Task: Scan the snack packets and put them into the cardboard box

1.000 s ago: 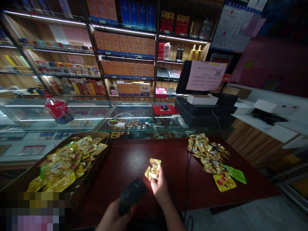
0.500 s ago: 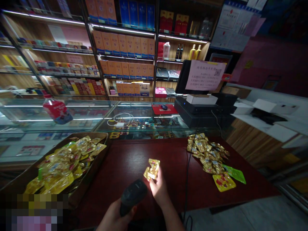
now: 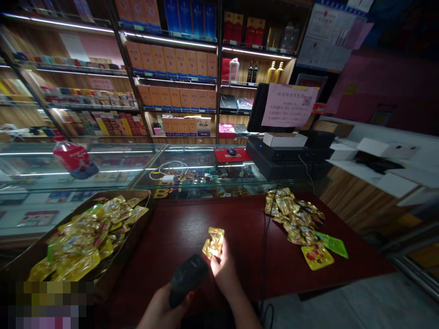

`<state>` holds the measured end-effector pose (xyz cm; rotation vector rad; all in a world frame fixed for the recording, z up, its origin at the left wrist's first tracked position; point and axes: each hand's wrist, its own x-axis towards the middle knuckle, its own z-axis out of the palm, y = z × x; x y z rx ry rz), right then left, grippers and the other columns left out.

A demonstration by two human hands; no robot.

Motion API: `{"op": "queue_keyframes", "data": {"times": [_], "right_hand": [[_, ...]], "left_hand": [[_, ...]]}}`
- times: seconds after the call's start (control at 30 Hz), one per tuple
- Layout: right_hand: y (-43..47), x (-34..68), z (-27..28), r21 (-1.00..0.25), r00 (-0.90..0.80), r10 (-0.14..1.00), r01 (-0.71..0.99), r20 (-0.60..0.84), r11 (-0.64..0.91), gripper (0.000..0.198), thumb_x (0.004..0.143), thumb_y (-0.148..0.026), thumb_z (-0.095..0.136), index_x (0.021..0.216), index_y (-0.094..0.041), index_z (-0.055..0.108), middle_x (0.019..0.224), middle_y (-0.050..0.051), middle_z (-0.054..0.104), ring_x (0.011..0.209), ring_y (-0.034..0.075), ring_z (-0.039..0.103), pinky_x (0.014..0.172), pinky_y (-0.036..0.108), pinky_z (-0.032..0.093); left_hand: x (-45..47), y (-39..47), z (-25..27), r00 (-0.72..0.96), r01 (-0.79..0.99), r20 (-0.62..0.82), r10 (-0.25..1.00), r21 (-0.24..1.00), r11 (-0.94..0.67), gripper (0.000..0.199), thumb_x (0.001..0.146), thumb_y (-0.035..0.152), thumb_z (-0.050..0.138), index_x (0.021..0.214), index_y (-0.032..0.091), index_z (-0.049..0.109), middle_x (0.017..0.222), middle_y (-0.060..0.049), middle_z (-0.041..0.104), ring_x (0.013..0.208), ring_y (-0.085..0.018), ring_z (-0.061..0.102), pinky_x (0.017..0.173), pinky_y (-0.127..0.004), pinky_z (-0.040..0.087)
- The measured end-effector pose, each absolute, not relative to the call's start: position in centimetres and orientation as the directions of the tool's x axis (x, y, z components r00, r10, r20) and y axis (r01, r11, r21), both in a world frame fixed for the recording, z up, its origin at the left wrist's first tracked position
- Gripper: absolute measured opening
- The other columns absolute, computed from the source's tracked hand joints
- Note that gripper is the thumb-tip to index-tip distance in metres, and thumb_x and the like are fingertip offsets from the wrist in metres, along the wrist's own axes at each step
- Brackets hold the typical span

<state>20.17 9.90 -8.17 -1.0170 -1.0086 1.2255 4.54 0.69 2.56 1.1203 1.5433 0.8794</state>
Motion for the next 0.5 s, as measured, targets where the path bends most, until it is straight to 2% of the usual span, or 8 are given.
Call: {"op": "queue_keyframes", "data": {"times": [0.2, 0.3, 0.4, 0.5], "right_hand": [[9.3, 20.4, -7.2, -0.986, 0.067, 0.997, -0.162, 0.03, 0.041, 0.068, 0.075, -0.018, 0.064, 0.139, -0.025, 0.044, 0.128, 0.01, 0.068, 0.115, 0.026, 0.067, 0.104, 0.044, 0.05], [8.8, 20.1, -5.5, -0.979, 0.019, 0.999, -0.197, 0.039, 0.043, 0.065, 0.077, -0.02, 0.065, 0.138, -0.028, 0.044, 0.127, 0.007, 0.068, 0.115, 0.023, 0.067, 0.102, 0.04, 0.05], [8.6, 19.9, -4.6, -0.972, 0.0, 0.999, -0.228, 0.05, 0.048, 0.064, 0.077, -0.026, 0.069, 0.136, -0.029, 0.046, 0.125, 0.006, 0.069, 0.114, 0.023, 0.067, 0.102, 0.039, 0.05], [8.9, 20.3, -4.9, -0.978, 0.055, 0.998, -0.207, 0.012, 0.023, 0.065, 0.072, -0.03, 0.073, 0.132, -0.028, 0.049, 0.124, 0.006, 0.069, 0.115, 0.024, 0.066, 0.103, 0.041, 0.049]], "left_hand": [[4.1, 1.1, 2.2, -0.074, 0.247, -0.282, 0.956, 0.924, 0.292, 0.021, 0.068, 0.036, 0.074, 0.074, 0.017, 0.069, 0.053, 0.002, 0.06, 0.052, -0.017, 0.056, 0.048, -0.024, 0.043], [4.7, 1.6, 1.9, -0.039, 0.238, -0.281, 0.959, 0.929, 0.282, 0.019, 0.068, 0.033, 0.072, 0.076, 0.016, 0.07, 0.053, 0.002, 0.061, 0.053, -0.016, 0.057, 0.049, -0.023, 0.043], [5.1, 1.8, 1.5, -0.03, 0.214, -0.306, 0.951, 0.928, 0.306, 0.018, 0.069, 0.031, 0.069, 0.079, 0.016, 0.069, 0.048, 0.005, 0.057, 0.047, -0.014, 0.052, 0.047, -0.022, 0.041], [4.8, 1.7, 1.0, -0.032, 0.165, -0.344, 0.938, 0.924, 0.345, 0.018, 0.068, 0.029, 0.067, 0.081, 0.017, 0.065, 0.043, 0.008, 0.051, 0.037, -0.01, 0.044, 0.04, -0.021, 0.036]]}}
